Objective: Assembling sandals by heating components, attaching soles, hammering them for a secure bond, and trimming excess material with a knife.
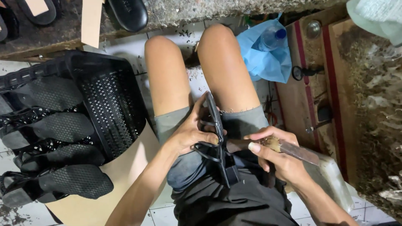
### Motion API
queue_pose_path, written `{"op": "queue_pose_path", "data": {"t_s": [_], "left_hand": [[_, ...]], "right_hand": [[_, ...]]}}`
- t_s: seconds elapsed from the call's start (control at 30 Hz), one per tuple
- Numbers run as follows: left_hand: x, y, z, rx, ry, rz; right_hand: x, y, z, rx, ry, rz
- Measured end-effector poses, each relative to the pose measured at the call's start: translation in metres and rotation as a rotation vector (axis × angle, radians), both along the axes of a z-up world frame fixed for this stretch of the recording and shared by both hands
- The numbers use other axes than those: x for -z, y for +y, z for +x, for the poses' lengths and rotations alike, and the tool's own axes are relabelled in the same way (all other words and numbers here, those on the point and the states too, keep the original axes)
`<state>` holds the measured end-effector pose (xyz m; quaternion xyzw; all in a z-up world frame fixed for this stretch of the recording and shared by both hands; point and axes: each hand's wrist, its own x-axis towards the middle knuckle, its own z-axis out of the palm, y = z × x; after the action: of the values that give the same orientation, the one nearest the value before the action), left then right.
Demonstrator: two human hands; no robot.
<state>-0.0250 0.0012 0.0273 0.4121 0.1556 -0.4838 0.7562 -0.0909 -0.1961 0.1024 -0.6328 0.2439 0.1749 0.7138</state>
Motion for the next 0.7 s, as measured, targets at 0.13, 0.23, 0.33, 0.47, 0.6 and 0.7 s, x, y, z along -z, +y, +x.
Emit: {"op": "queue_pose_path", "data": {"t_s": [0.13, 0.23, 0.33, 0.47, 0.6, 0.7], "left_hand": [[0.012, -0.003, -0.005, -0.020, -0.039, -0.087], [0.025, -0.003, -0.014, -0.158, -0.082, -0.171], [0.013, -0.004, -0.007, -0.130, -0.113, -0.113], [0.019, -0.003, 0.000, -0.069, -0.144, -0.080], [0.021, -0.003, 0.002, -0.054, -0.177, -0.034], [0.028, -0.001, 0.003, -0.053, -0.191, -0.011]], "right_hand": [[-0.002, 0.008, 0.011, 0.008, 0.024, -0.021], [0.000, 0.015, 0.020, 0.040, -0.169, 0.048], [0.003, 0.010, 0.028, -0.134, -0.345, -0.079], [0.002, 0.009, 0.042, -0.330, -0.517, -0.191], [0.001, 0.006, 0.049, -0.408, -0.465, -0.247], [-0.007, 0.013, 0.049, -0.371, -0.465, -0.256]]}}
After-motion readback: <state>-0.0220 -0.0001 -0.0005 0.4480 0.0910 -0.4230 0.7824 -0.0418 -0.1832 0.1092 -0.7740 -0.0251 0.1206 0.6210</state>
